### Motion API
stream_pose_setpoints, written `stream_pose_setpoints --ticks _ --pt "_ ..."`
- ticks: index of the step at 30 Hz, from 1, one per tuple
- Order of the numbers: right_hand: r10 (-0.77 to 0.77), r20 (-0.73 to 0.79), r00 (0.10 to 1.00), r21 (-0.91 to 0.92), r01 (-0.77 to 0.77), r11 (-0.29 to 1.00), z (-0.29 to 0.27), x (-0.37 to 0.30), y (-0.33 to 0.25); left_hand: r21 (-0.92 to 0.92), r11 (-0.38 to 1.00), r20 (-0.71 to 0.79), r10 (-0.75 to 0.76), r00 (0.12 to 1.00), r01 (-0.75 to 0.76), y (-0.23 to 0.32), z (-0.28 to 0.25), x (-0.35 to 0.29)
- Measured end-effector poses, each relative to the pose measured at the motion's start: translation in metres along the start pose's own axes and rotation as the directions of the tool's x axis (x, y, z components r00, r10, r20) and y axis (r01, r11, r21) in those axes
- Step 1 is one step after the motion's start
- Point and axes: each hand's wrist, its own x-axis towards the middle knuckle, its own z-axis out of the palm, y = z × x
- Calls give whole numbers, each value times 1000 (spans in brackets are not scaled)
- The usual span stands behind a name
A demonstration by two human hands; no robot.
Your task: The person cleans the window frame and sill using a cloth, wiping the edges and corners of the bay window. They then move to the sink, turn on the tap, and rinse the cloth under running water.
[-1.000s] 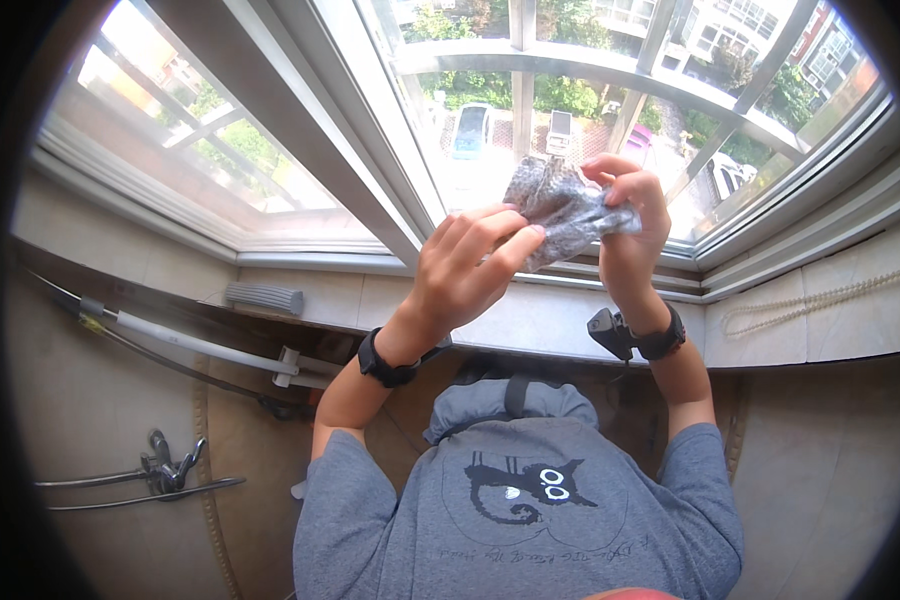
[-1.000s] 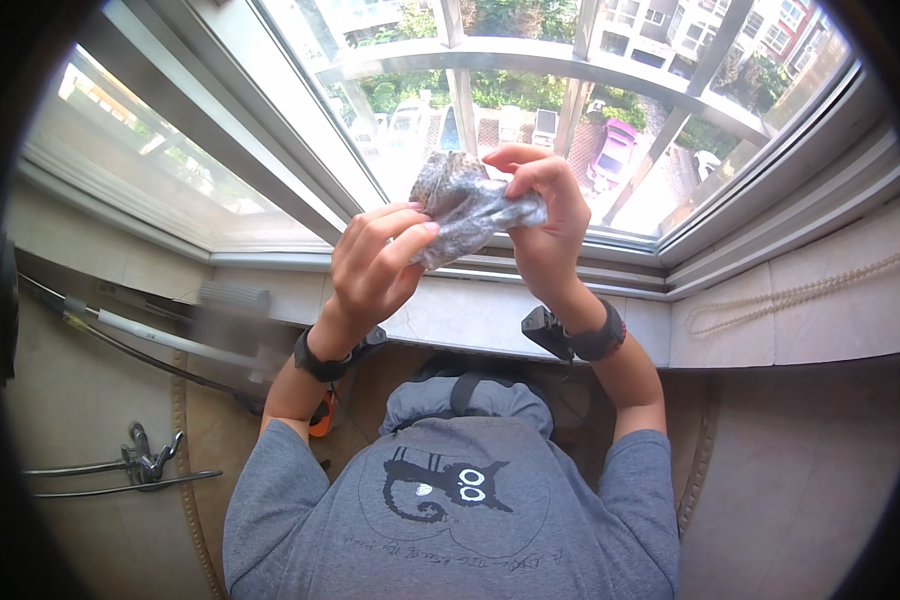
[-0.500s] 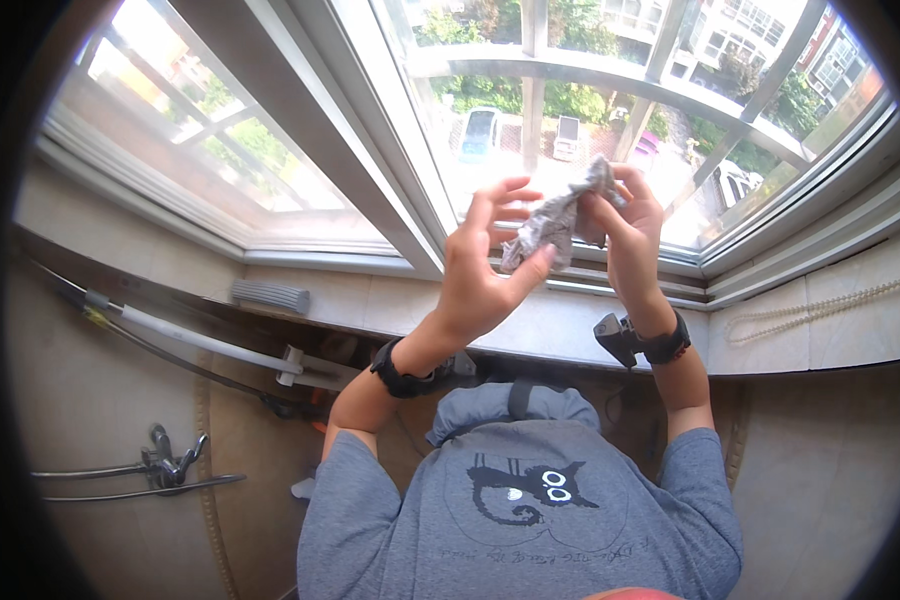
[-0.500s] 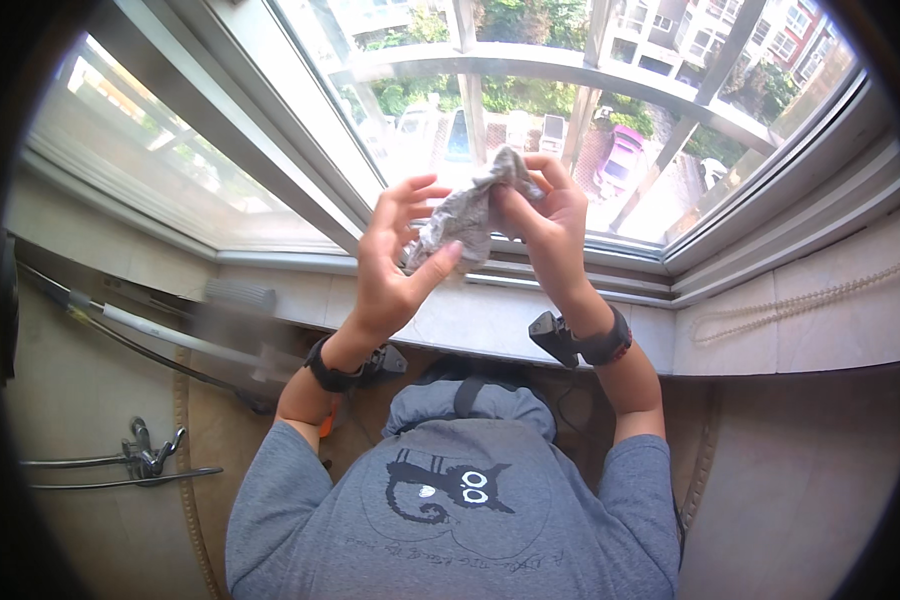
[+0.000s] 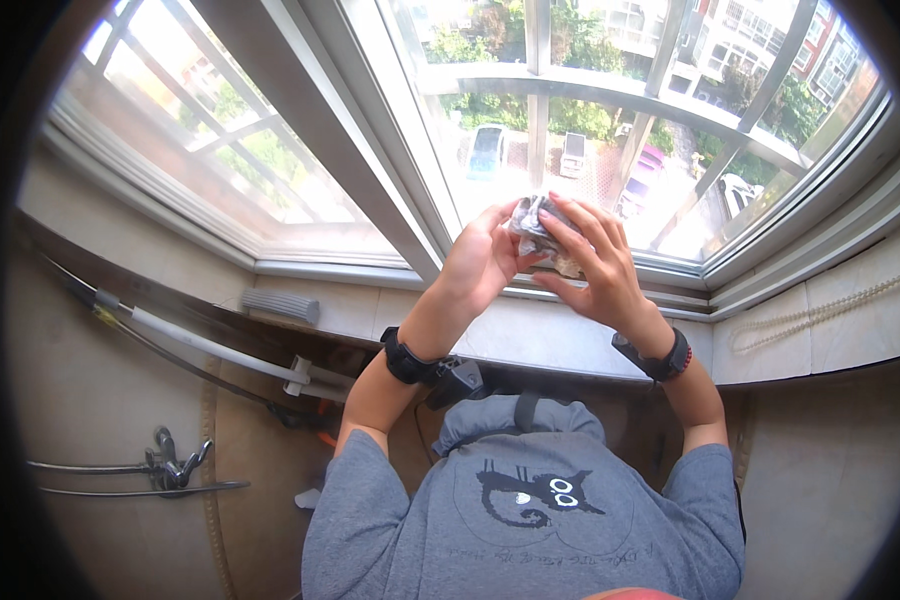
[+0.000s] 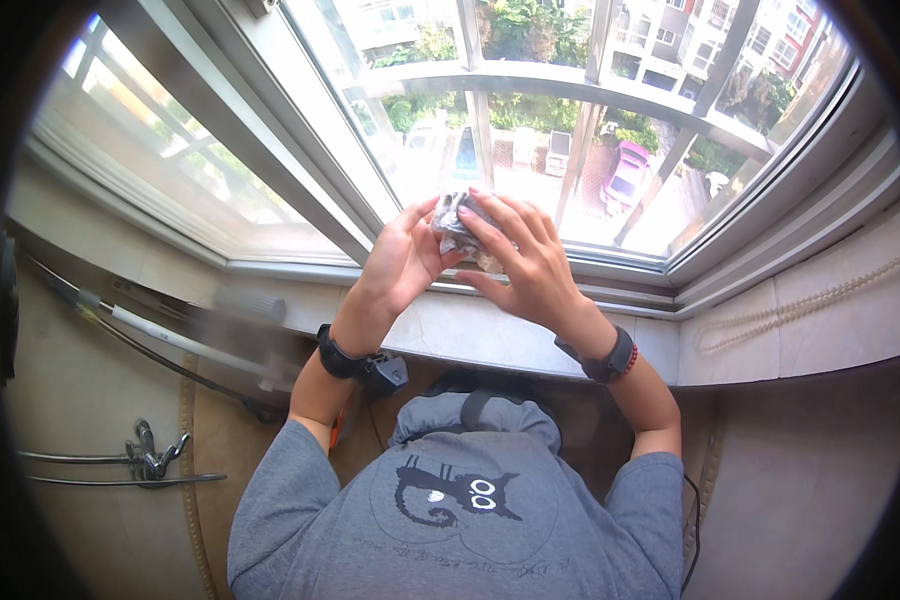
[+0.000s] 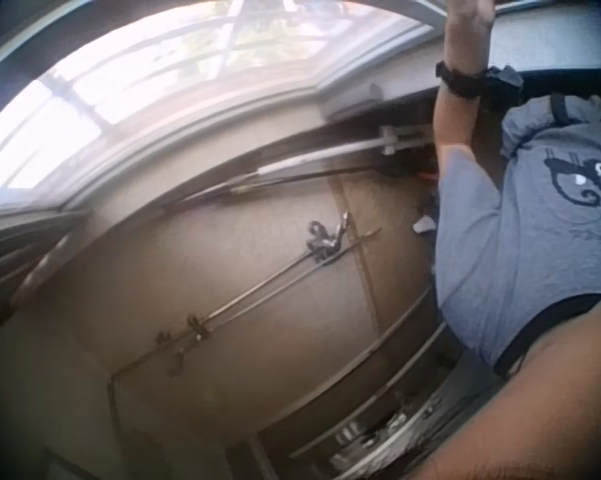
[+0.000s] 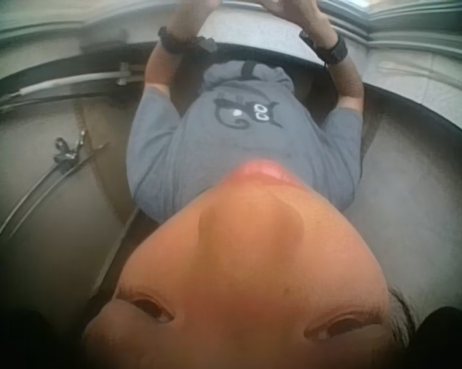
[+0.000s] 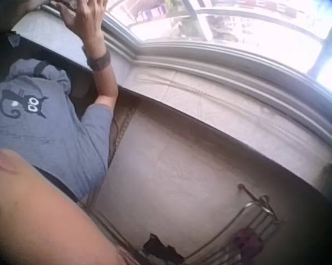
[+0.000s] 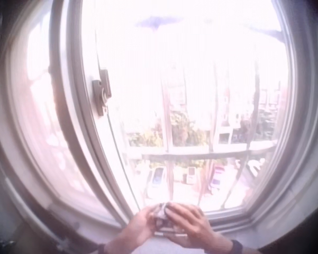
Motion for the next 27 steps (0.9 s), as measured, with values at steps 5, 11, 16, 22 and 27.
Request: stream_pose_setpoints --ticks 5,11,16,22,27 --pt "-58 -101 993 46 63 997 -8 5 6 400 914 -28 88 996 -70 10 4 -13" --pt "133 62 989 411 -147 900 -30 24 8 789 -216 598 483 640 -575 39 31 -37" --pt "131 70 989 486 -149 861 -43 54 -1 621 -656 763 381 522 -429 53 55 -43" --pt "-117 -139 983 336 158 929 -72 128 -10 423 -883 905 400 145 -203 112 82 -24" --pt "-341 -456 822 12 389 921 -96 233 -6 288 -937 954 263 -144 197 190 154 -6"
